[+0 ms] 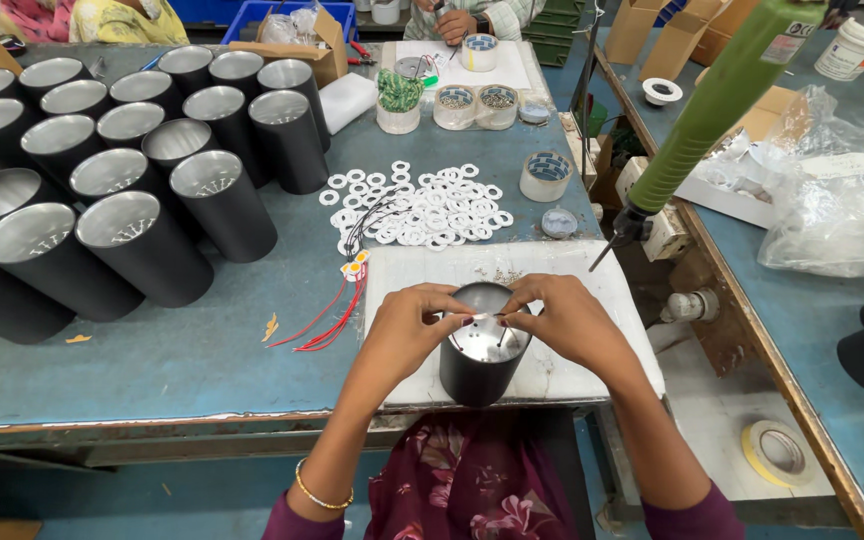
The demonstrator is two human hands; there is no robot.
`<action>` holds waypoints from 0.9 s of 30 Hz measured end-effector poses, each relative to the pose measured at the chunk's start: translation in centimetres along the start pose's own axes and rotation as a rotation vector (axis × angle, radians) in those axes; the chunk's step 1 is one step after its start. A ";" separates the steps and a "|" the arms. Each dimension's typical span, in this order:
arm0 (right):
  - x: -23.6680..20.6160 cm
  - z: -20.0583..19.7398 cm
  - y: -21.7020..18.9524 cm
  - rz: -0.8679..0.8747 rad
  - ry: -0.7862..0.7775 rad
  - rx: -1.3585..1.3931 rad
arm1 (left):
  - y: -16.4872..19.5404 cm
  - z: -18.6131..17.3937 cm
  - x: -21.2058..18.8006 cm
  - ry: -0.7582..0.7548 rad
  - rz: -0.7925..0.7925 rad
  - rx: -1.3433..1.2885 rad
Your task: The person assembles LED light fixtures by inserting LED modules into cylindrical housings, securing them with screws using a power screwdriver, and taping wires. The person repeats this process for multiple units, placing finished housings aside.
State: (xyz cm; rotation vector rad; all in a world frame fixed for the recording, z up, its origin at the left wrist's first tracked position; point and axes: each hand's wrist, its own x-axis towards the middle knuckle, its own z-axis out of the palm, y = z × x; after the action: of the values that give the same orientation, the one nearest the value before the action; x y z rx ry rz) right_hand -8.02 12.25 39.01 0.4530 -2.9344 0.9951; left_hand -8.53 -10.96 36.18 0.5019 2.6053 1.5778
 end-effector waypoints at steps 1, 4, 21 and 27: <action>0.0 0.2 0.1 0.082 -0.025 0.011 | -0.1 0.1 0.1 0.016 0.043 -0.007; 0.4 0.4 0.4 -0.022 0.027 0.047 | -0.5 0.3 0.4 0.045 0.115 -0.021; 9.3 6.5 21.6 0.090 0.845 0.153 | -3.9 2.7 1.3 0.043 0.033 -0.312; 11.5 5.5 24.5 -0.106 0.813 0.170 | -4.0 2.6 1.8 0.011 -0.013 -0.315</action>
State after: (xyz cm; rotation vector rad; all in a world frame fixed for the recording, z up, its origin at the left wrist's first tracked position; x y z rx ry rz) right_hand -25.31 24.41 21.18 0.1414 -2.0968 1.0842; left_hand -10.71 -9.87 31.67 0.4502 2.2950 1.9410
